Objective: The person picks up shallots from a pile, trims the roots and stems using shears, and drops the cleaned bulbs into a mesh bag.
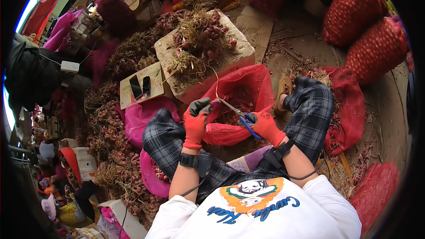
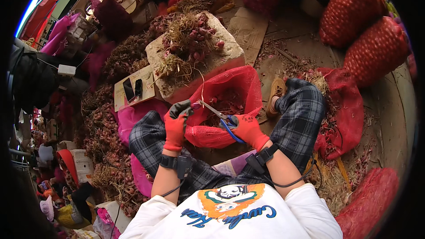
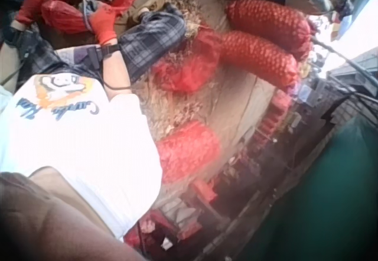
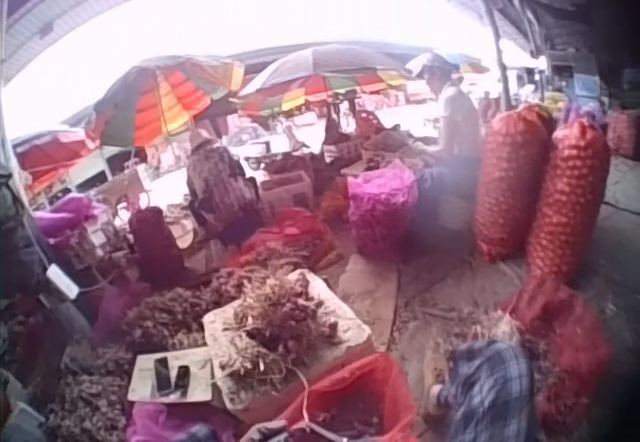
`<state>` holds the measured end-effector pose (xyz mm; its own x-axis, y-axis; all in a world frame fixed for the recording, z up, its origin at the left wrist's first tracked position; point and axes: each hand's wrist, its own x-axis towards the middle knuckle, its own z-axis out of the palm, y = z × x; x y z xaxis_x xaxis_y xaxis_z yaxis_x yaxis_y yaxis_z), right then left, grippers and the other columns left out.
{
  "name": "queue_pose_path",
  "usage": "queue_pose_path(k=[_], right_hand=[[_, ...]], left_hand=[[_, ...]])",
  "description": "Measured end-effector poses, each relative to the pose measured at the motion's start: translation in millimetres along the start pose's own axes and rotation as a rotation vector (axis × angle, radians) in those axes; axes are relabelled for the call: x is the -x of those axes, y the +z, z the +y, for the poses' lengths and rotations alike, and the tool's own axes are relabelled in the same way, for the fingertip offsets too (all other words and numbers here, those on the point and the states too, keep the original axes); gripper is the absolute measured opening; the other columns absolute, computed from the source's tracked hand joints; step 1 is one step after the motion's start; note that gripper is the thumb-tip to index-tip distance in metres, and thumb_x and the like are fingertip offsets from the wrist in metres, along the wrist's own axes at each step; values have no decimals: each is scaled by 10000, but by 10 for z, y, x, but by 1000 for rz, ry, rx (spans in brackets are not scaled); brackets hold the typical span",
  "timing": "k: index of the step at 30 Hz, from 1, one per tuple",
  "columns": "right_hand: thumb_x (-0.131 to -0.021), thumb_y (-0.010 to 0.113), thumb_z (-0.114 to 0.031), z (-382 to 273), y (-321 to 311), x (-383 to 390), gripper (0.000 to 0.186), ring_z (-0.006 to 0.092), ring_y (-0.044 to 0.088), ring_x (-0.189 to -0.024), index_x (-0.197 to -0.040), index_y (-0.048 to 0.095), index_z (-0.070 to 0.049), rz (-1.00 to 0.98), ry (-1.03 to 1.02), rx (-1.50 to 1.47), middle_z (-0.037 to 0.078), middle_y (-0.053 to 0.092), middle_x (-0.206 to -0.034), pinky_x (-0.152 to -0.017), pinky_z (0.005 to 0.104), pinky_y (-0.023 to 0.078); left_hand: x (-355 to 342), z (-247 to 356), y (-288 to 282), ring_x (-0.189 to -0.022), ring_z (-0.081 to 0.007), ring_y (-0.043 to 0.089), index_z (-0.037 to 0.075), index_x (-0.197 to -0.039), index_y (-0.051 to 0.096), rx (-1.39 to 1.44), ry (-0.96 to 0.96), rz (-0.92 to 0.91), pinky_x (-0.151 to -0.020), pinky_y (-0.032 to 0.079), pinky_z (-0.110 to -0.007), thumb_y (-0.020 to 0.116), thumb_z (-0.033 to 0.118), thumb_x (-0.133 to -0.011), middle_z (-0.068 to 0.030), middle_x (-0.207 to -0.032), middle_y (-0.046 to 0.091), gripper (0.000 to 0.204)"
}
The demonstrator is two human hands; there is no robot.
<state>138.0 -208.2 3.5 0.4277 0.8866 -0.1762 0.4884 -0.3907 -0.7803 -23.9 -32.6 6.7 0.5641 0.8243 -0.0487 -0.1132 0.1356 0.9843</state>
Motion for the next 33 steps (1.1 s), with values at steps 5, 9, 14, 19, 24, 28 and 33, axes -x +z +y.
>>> queue_pose_path(k=[5,9,14,19,24,28,33], right_hand=[[-783,646,-408,-10,140,-58,344,268,615,-644,-851,657,-71,-14,-49,-171,126,629,-693,-604,356,461],[-822,644,-344,-80,5,-73,288,110,526,-444,-877,624,-62,-367,408,-1139,23,539,-525,-428,249,407],[-866,600,-291,216,-119,-521,296,72,492,-434,-1033,612,-47,69,304,-1088,19,594,-670,-391,208,404],[-834,634,-212,550,-440,-1874,192,84,515,-469,-973,668,-83,459,171,-911,20,592,-660,-407,221,416],[-629,712,-559,549,-545,-2916,634,346,649,-714,-800,656,49,724,398,7,242,630,-748,-633,421,470],[-655,713,-450,642,-449,-3332,492,313,659,-751,-847,673,2,654,270,58,202,651,-756,-638,396,475],[-711,672,-338,709,-396,-3275,375,264,662,-730,-871,669,0,563,-30,-218,168,661,-742,-620,370,476]], left_hand=[[8,36,-50,-762,-126,610,-26,-1049,615,119,-193,34,-695,519,-256,552,22,-859,-55,-895,638,206],[21,4,-102,-741,-112,602,-16,-1035,626,148,-156,60,-682,510,-240,552,28,-861,-51,-888,638,194],[240,753,-428,-739,-91,592,3,-1052,620,-80,148,277,-642,489,-212,577,23,-850,-48,-902,641,208],[928,969,-1544,-708,-70,549,2,-1050,599,-248,164,642,-620,457,-202,522,14,-870,-17,-852,604,196],[1936,397,-2288,-704,-86,547,0,-1005,592,-565,-346,696,-626,462,-221,502,-37,-806,-36,-851,602,222],[2289,-552,-2713,-692,-88,544,5,-1010,590,-688,-367,667,-619,458,-224,523,-26,-800,-29,-854,604,222],[2142,-756,-2580,-779,-136,571,2,-1045,572,-705,-412,641,-692,468,-271,605,27,-799,-45,-891,617,249]])
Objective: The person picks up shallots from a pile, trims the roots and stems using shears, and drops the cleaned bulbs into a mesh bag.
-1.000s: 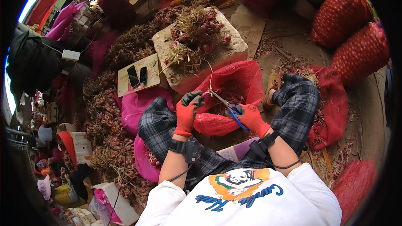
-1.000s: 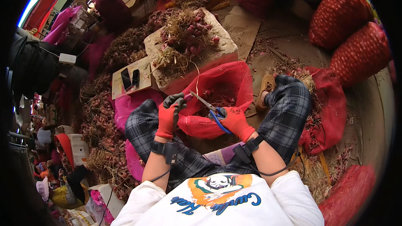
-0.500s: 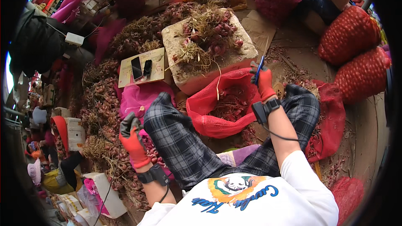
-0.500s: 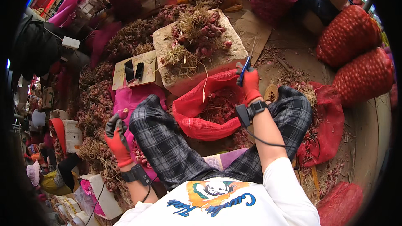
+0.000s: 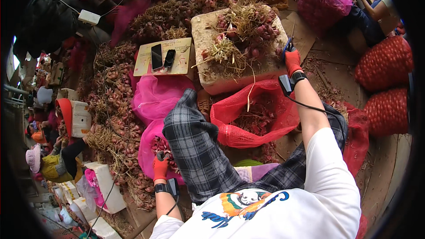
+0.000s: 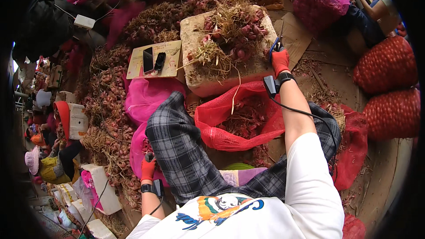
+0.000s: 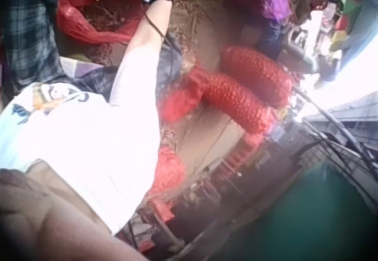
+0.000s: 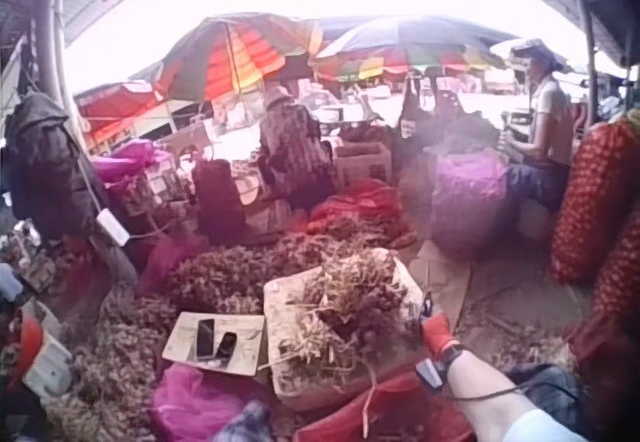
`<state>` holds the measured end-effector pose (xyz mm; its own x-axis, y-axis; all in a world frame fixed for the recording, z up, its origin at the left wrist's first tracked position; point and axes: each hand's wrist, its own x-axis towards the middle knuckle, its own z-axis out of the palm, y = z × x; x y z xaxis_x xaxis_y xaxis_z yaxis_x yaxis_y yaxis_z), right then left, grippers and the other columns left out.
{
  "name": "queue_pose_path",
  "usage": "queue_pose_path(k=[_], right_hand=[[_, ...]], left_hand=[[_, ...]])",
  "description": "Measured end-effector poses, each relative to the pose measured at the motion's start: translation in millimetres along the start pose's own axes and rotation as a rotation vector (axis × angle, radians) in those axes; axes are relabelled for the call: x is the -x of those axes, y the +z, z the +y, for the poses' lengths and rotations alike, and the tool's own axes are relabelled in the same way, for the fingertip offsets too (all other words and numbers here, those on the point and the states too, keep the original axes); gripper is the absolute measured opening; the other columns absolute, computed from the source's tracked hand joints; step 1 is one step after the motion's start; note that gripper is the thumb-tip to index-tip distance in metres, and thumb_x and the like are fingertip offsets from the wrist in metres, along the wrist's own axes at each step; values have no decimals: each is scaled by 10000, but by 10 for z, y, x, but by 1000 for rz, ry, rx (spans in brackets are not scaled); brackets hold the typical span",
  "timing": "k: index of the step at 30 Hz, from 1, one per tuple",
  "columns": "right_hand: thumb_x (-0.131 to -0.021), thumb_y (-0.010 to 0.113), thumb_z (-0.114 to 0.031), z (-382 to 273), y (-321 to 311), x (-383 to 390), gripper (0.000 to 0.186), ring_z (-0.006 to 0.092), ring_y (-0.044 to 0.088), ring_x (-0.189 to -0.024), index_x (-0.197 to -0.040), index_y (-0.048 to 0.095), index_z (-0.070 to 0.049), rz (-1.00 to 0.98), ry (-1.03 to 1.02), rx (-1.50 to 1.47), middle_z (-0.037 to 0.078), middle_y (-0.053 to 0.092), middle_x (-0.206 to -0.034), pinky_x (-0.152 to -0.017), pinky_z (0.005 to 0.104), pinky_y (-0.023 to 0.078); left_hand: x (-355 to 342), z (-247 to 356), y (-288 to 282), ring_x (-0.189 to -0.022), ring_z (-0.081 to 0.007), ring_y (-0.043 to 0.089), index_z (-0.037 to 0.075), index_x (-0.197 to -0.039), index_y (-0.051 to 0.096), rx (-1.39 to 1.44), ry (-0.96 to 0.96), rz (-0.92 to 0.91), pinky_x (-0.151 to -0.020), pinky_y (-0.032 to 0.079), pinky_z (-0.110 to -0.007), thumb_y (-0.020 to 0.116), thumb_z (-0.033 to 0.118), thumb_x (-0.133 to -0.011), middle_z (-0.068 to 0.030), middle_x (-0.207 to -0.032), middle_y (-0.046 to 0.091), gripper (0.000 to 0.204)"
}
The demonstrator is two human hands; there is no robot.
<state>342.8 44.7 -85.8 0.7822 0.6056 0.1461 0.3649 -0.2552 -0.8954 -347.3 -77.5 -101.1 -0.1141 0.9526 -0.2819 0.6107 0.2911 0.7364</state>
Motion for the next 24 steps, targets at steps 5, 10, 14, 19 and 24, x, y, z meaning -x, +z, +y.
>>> queue_pose_path(k=[5,10,14,19,24], right_hand=[[-840,564,-217,119,-626,426,203,187,591,-621,-949,627,-58,-371,478,-874,64,596,-707,-570,304,487],[-848,569,-120,-630,-951,1204,216,148,591,-640,-1044,533,-37,-596,592,-1291,55,596,-902,-539,287,496],[-866,558,-126,-1104,-1144,1811,192,134,600,-668,-1040,533,-48,-735,599,-1371,64,605,-914,-561,260,522],[-913,510,-218,-998,-1160,2388,214,119,576,-560,-1038,571,-56,-851,957,-1315,56,625,-829,-481,218,478],[-852,633,-232,-976,-1335,2619,278,80,535,-546,-1055,568,-54,-509,541,-810,44,622,-850,-500,224,456]], left_hand=[[-85,1143,-72,-891,-157,557,8,-1182,514,-177,127,59,-773,453,-291,600,85,-843,-102,-1063,586,358],[54,2695,101,-965,-99,533,14,-1248,469,656,408,-86,-801,454,-232,564,69,-880,-68,-1176,524,384],[438,3636,906,-1127,-161,491,4,-1299,422,337,947,-526,-926,421,-285,601,-9,-817,-88,-1281,478,514],[467,3378,1914,-1154,-158,471,25,-1283,440,234,1068,-914,-940,414,-295,628,-57,-737,-74,-1262,492,583],[440,3079,2022,-974,-99,534,-16,-1185,506,464,363,-1088,-853,452,-251,590,-116,-693,-38,-1082,597,510]])
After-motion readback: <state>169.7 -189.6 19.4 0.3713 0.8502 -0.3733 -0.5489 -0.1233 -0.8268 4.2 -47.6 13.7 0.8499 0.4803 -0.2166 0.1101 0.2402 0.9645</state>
